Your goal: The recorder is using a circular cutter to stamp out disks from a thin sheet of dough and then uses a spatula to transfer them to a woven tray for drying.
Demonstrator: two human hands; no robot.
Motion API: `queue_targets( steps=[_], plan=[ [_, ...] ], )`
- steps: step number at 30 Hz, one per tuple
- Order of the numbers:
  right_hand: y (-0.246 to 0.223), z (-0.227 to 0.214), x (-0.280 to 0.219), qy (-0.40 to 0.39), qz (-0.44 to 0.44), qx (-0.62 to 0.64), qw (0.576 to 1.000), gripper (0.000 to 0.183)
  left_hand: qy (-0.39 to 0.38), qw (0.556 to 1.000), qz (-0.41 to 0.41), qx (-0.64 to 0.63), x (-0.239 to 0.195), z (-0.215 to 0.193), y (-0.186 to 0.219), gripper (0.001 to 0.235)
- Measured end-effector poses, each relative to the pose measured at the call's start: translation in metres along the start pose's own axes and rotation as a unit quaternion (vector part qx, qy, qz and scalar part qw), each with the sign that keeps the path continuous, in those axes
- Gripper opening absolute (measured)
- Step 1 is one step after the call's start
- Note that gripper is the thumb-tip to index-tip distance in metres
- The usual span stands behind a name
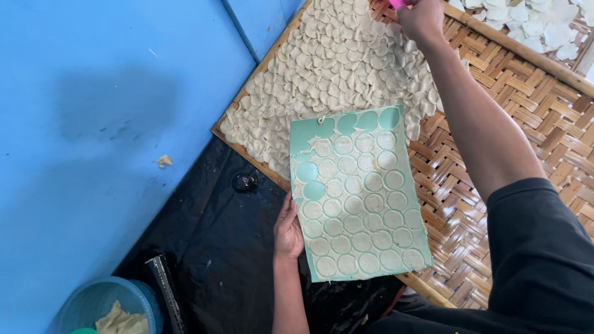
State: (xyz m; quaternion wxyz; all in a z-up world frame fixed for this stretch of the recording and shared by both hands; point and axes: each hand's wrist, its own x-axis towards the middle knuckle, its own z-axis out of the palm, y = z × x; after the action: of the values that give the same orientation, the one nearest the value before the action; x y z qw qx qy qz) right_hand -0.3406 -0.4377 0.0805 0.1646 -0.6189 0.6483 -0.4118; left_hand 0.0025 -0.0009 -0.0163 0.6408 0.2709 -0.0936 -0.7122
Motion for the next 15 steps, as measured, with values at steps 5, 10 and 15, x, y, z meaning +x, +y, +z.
queue_targets(
  steps=[5, 10, 15],
  plan=[
    [-0.020, -0.011, -0.015, 0.057, -0.113, -0.215, 0.968, 0.013, 0.002, 1.000, -0.004, 0.000, 0.000, 0.005, 0.002, 0.046],
    [-0.058, -0.030, -0.047, 0.085, -0.140, -0.310, 0.937, 0.017, 0.001, 1.000, 0.001, 0.009, -0.001, 0.005, 0.002, 0.047],
    [-0.088, -0.088, -0.132, -0.022, -0.157, -0.128, 0.979, 0.031, -0.023, 1.000, 0.008, 0.012, -0.007, 0.021, 0.008, 0.050]
  ],
)
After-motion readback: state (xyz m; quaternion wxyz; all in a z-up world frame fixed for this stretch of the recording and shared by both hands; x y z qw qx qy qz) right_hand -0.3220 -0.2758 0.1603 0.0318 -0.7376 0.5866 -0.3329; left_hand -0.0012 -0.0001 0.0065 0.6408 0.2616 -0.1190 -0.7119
